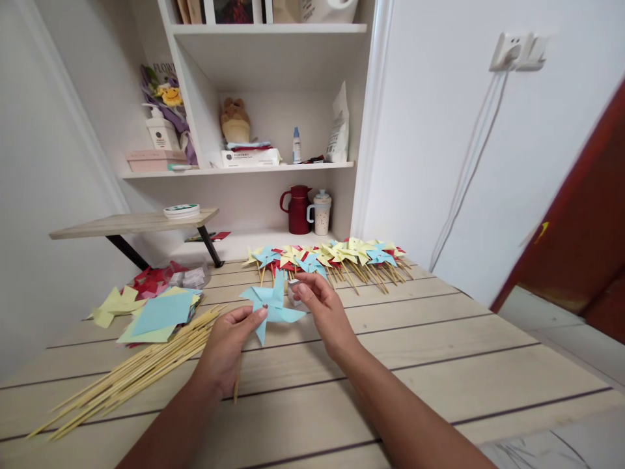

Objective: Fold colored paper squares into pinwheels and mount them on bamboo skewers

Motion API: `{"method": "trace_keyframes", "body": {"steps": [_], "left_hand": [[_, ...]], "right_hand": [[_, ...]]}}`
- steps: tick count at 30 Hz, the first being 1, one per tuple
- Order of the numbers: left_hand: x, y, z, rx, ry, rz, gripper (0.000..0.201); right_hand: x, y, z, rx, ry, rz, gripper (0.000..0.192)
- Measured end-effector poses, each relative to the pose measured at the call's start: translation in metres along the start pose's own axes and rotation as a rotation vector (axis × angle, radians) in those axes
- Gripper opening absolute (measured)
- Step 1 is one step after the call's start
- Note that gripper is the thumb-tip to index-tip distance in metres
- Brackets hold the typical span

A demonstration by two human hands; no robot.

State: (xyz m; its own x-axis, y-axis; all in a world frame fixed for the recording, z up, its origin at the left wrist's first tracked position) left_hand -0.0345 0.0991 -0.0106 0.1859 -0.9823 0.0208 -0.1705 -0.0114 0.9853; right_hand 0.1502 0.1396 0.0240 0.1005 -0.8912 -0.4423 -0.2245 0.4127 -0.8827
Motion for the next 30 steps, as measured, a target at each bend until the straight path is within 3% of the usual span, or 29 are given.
{"method": "trace_keyframes", "body": {"steps": [9,16,23,26,30], "left_hand": [[0.003,0.003,0.000,-0.082,0.025,-0.011,0.030],[0.004,0.004,0.000,-0.089,0.034,-0.013,0.028],[0.004,0.002,0.000,-0.105,0.033,-0.024,0.029],[0.002,0.007,0.001,-0.167,0.048,-0.085,0.026],[0.004,0.024,-0.003,-0.283,0.075,-0.274,0.016]], "right_hand": [[0.003,0.006,-0.005,0.043,-0.032,-0.099,0.046],[0.003,0.004,-0.007,0.025,-0.049,-0.064,0.045],[0.004,0.008,-0.009,0.008,-0.057,-0.126,0.046],[0.006,0.009,-0.014,0.005,-0.093,-0.147,0.042],[0.007,0.006,-0.022,-0.011,-0.149,-0.160,0.039]]}}
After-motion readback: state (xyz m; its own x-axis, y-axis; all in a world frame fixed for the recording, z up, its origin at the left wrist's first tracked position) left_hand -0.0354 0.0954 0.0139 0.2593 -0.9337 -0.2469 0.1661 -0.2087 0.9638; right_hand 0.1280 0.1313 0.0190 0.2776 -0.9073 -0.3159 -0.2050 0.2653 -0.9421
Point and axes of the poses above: each hand's wrist, its own x-axis away from the middle knuckle, its own z-axis out of the back of the hand, y = z × x, the point moved 10 cm from there along -x, towards the middle knuckle, and after that the axes turned 4 degrees about z, right-handed, at the moved point
